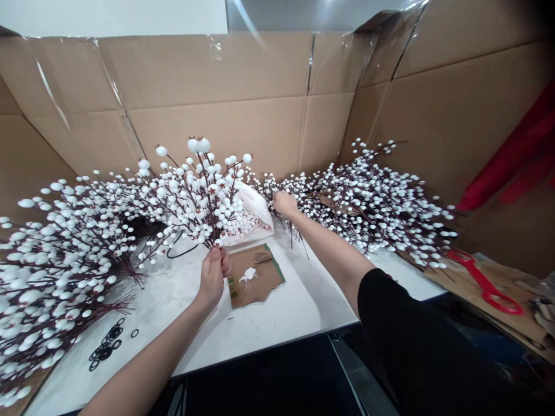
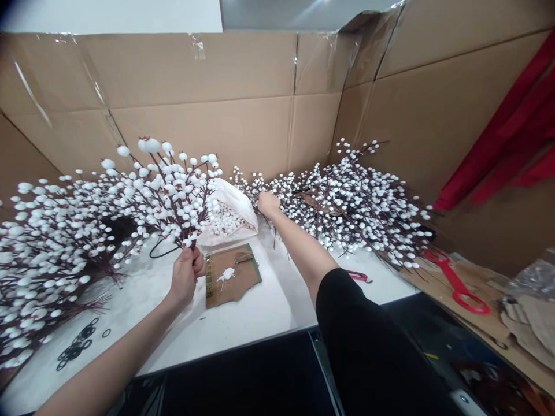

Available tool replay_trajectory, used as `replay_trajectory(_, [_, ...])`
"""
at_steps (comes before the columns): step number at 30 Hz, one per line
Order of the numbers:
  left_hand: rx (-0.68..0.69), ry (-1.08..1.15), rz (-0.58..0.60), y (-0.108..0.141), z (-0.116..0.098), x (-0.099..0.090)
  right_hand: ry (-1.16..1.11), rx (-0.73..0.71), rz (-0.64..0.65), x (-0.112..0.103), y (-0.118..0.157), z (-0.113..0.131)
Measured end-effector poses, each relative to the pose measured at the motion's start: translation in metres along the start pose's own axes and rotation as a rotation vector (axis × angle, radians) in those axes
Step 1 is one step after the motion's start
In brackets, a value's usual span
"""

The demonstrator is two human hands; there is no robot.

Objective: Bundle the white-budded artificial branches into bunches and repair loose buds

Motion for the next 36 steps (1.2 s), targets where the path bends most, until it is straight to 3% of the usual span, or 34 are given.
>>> replay_trajectory(5, [-0.004,0.019,-0.016,-0.001,0.0,-0.002,-0.059,0.023,-0.134,-0.024,0.007,-0.015])
replay_trajectory(13, [-0.018,0.027,-0.049,-0.001,0.001,0.0,-0.157,0.048,-0.241,-0.02,0.042,-0.037])
replay_trajectory(19, [-0.001,0.003,-0.071,-0.003,-0.002,-0.002,-0.277,0.062,-0.298,-0.021,0.028,-0.029])
replay_trajectory(27, [-0.002,0.001,-0.079,-0.005,0.003,-0.004,-0.396,0.083,-0.265,-0.001,0.021,-0.034])
replay_trajectory(36, [0.005,0.006,-0.066,-0.004,0.003,-0.006,-0.494,0.105,-0.391,-0.013,-0.004,-0.042])
Point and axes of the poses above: each hand's wrist, its own y-axis away from the middle knuckle, its own x-axis out of the palm, z = x × y, the point moved 2 cm from there along -y, towards the middle knuckle, and after that the axes turned 2 degrees about -y, right-handed, at the moved point
